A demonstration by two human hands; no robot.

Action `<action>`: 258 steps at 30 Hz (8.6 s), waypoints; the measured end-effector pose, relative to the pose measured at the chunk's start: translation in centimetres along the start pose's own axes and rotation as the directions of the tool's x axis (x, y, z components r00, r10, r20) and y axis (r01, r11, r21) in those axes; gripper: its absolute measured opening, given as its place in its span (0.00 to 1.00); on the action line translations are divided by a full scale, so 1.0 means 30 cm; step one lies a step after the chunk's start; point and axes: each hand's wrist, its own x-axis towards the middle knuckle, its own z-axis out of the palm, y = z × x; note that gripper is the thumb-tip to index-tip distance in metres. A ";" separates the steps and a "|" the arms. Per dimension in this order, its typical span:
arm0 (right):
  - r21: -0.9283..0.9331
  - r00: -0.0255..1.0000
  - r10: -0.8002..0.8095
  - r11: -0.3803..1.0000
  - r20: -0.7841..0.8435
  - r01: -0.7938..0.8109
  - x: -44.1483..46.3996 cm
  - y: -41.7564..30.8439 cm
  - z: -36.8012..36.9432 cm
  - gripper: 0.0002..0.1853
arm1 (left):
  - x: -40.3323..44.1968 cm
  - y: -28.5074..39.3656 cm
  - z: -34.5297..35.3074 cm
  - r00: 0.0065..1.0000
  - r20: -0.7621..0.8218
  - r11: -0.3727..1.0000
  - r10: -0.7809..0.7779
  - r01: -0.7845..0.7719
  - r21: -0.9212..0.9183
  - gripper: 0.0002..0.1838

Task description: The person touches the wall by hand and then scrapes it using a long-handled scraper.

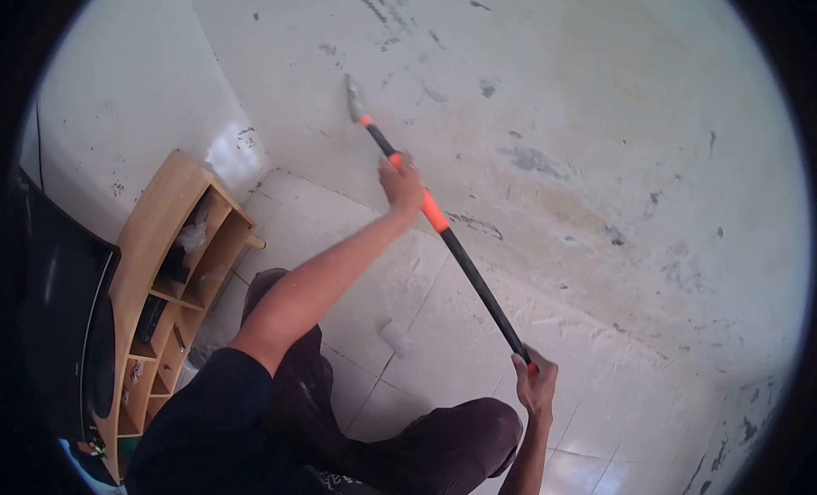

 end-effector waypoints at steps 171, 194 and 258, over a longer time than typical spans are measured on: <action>-0.502 0.990 -0.051 0.865 -0.130 -0.021 0.083 0.082 0.039 0.25 | -0.041 -0.400 0.055 0.960 -0.063 0.958 -0.272 0.276 0.079 0.21; -0.363 0.967 0.103 0.913 -0.234 -0.186 -0.330 -0.023 -0.336 0.24 | -0.496 -0.042 0.087 0.856 0.461 0.923 -0.235 0.345 -0.171 0.24; -0.705 0.980 -0.150 0.710 -0.133 0.013 -0.216 -0.758 -0.276 0.14 | -0.118 -0.087 0.039 0.901 0.116 0.819 -0.418 0.429 -0.382 0.13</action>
